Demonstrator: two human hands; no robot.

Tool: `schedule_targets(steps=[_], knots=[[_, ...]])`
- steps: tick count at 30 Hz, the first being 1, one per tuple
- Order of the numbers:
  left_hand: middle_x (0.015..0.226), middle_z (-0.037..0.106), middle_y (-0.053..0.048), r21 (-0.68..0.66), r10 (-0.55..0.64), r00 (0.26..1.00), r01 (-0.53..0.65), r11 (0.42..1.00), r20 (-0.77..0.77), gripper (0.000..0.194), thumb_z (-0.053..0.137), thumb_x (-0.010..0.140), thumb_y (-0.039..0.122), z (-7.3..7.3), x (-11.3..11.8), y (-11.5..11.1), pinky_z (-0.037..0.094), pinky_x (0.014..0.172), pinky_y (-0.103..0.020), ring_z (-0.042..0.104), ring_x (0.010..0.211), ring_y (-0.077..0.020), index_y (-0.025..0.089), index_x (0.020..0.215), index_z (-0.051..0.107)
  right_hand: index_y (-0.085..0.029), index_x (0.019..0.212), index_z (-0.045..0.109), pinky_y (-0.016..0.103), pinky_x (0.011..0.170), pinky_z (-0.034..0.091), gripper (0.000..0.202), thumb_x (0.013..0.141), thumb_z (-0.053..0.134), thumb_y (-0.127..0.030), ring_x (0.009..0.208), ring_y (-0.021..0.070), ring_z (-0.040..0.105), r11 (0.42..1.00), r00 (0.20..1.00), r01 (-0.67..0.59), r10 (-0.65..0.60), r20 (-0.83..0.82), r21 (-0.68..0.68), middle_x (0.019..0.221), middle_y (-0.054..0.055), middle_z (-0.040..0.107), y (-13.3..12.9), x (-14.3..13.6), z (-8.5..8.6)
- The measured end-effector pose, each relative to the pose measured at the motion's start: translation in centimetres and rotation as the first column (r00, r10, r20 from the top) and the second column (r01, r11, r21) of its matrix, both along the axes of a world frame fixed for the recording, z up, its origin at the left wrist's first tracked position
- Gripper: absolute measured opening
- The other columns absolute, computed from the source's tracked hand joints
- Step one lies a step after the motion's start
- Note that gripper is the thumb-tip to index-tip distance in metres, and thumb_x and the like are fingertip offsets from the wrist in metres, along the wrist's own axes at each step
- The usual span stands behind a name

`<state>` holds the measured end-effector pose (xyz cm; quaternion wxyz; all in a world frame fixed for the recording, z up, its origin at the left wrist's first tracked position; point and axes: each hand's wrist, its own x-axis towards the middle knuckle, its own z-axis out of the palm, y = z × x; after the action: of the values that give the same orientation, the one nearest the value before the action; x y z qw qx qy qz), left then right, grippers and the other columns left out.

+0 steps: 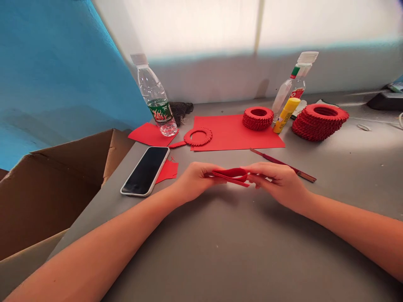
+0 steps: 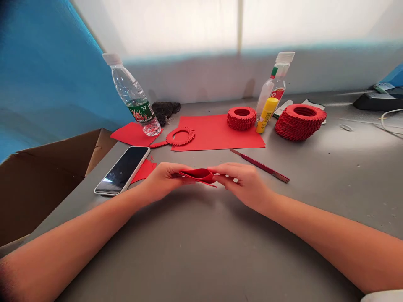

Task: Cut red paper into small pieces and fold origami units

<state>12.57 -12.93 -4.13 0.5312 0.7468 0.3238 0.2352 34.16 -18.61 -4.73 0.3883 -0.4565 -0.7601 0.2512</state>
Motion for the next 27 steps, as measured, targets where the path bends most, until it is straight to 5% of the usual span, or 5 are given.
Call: schedule_targets(steps=[8,15,27], knots=[[0.107,0.064,-0.001,0.025,-0.131,0.991,0.131,0.991,-0.002,0.031,0.055,0.078,0.017,0.1,0.2,-0.6,0.046,0.086,-0.025,0.057,0.101,-0.0187,0.018,0.108,0.061,-0.02,0.096,0.063,0.021,0.052,0.048,0.021,0.082,0.048,-0.019,0.066,0.0107,0.059,0.991,0.987,-0.016,-0.006,0.158,0.135,0.084,0.003,0.067,-0.1,-0.4,-0.1],[0.113,0.06,-0.003,0.024,-0.055,0.998,0.055,0.998,-0.022,0.048,0.061,0.074,0.022,-0.1,0.5,-1.3,0.046,0.087,-0.029,0.057,0.102,-0.0189,0.02,0.121,0.05,-0.019,0.09,0.065,0.02,0.051,0.049,0.017,0.08,0.051,-0.02,0.057,0.009,0.058,0.988,0.99,0.092,-0.104,0.096,0.123,0.077,0.002,0.066,-0.2,-0.4,-0.2],[0.083,0.067,-0.001,0.14,0.043,0.993,-0.027,0.99,-0.111,0.024,0.053,0.08,0.03,0.2,0.6,-1.4,0.044,0.067,-0.021,0.058,0.074,-0.0137,0.019,0.097,0.066,-0.019,0.089,0.066,0.021,0.051,0.046,0.023,0.08,0.045,-0.015,0.056,0.0097,0.056,0.997,0.991,0.027,-0.035,0.132,0.067,0.068,0.0,0.065,-0.6,-0.7,0.3]])
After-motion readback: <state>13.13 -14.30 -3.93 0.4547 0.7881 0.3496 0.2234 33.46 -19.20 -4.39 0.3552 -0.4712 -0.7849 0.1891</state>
